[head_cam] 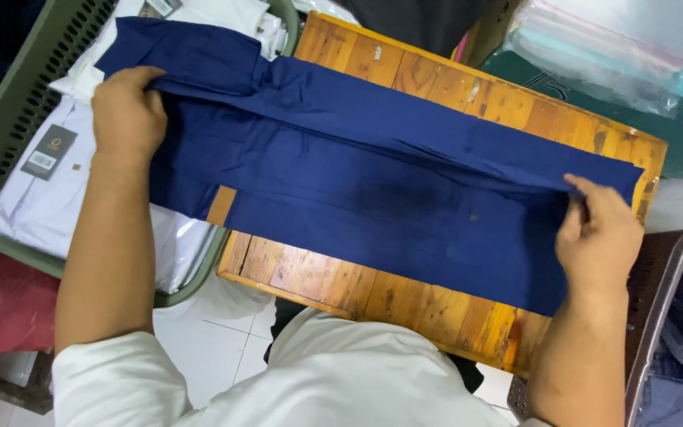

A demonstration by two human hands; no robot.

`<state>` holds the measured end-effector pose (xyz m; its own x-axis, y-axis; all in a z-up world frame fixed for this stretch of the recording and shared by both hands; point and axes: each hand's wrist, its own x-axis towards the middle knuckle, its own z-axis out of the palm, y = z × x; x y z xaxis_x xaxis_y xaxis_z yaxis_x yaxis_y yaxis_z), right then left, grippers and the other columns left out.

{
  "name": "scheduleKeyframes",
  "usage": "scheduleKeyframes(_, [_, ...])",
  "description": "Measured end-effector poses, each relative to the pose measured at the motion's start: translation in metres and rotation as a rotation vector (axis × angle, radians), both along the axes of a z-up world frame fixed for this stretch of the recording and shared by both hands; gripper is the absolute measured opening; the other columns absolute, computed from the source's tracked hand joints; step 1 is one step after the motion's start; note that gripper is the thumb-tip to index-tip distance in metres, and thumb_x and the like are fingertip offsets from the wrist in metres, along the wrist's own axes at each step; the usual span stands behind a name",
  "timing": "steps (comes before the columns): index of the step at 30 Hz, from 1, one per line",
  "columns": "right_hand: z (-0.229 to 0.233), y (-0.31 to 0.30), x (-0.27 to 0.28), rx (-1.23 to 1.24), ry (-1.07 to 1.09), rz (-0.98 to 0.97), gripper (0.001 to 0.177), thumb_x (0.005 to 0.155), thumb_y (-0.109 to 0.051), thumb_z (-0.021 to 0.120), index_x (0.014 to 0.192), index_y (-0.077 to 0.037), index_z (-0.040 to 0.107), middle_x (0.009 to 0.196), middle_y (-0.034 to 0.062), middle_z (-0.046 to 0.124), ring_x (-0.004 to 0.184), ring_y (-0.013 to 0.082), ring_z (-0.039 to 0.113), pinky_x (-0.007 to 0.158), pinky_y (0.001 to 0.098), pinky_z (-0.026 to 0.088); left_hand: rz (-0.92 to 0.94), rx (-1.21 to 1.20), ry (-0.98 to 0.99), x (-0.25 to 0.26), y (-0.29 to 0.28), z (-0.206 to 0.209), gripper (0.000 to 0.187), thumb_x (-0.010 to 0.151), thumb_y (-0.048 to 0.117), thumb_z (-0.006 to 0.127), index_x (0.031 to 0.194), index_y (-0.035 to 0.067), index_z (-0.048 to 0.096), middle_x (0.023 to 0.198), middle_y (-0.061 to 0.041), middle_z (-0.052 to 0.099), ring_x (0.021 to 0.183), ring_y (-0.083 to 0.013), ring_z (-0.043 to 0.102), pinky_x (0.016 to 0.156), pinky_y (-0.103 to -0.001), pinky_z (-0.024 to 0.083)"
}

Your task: Folding a blue shirt and placing it into a clear plastic bag on a wooden workbench.

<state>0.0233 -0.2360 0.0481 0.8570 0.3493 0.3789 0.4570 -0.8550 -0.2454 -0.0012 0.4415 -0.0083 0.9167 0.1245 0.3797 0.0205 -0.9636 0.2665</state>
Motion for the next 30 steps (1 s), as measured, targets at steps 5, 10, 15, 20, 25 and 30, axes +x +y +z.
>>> scheduleKeyframes(5, [0.010,0.015,0.007,0.133,-0.079,-0.019,0.031,0.104,0.014,0.052,0.128,0.007,0.070,0.116,0.0237,0.067,0.109,0.0414,0.063,0.098,0.0471,0.047,-0.133,-0.032,-0.231,-0.008,-0.002,0.019,0.045,0.086,-0.010,0.058,0.124,-0.003,0.081,0.114,-0.021,0.078,0.104,-0.0384,0.072,0.097,-0.045,0.055])
scheduleKeyframes(10, [-0.001,0.015,-0.002,0.196,-0.048,0.008,0.022,0.108,-0.002,0.061,0.126,0.009,0.066,0.119,0.0252,0.063,0.111,0.0419,0.058,0.099,0.0482,0.043,-0.200,0.009,-0.340,-0.032,-0.014,0.037,0.048,0.085,-0.014,0.056,0.125,-0.012,0.082,0.118,-0.027,0.079,0.108,-0.0412,0.074,0.101,-0.046,0.057])
scheduleKeyframes(15, [-0.030,-0.011,-0.021,0.158,0.217,-0.020,0.037,0.095,-0.027,0.081,0.129,-0.018,0.072,0.103,0.0033,0.055,0.103,0.0257,0.052,0.104,0.0415,0.034,-0.208,-0.006,-0.149,-0.071,0.000,0.031,0.046,0.097,-0.020,0.058,0.138,-0.014,0.079,0.140,-0.034,0.076,0.129,-0.0490,0.068,0.119,-0.053,0.049])
scheduleKeyframes(20, [-0.029,-0.016,-0.030,0.173,0.185,-0.052,0.027,0.094,-0.014,0.074,0.121,-0.016,0.077,0.098,0.0024,0.061,0.096,0.0244,0.055,0.098,0.0379,0.036,-0.234,-0.198,-0.138,-0.097,-0.011,0.035,0.034,0.109,-0.030,0.052,0.139,-0.022,0.066,0.146,-0.042,0.062,0.140,-0.0533,0.059,0.130,-0.057,0.043])
scheduleKeyframes(25, [-0.027,-0.019,-0.039,0.184,0.153,-0.032,0.035,0.088,-0.001,0.069,0.119,-0.013,0.078,0.096,0.0039,0.058,0.095,0.0250,0.055,0.096,0.0389,0.036,-0.220,-0.157,-0.134,-0.115,-0.016,0.034,0.027,0.113,-0.032,0.058,0.137,-0.023,0.067,0.147,-0.042,0.063,0.140,-0.0544,0.061,0.132,-0.058,0.045])
scheduleKeyframes(30, [-0.017,-0.018,-0.055,0.230,0.192,0.004,0.071,0.063,0.015,0.046,0.124,-0.008,0.074,0.106,0.0115,0.065,0.100,0.0283,0.062,0.099,0.0386,0.053,-0.144,-0.138,-0.026,-0.122,-0.004,0.013,0.036,0.103,-0.024,0.059,0.135,-0.018,0.074,0.145,-0.037,0.069,0.139,-0.0467,0.062,0.129,-0.051,0.044])
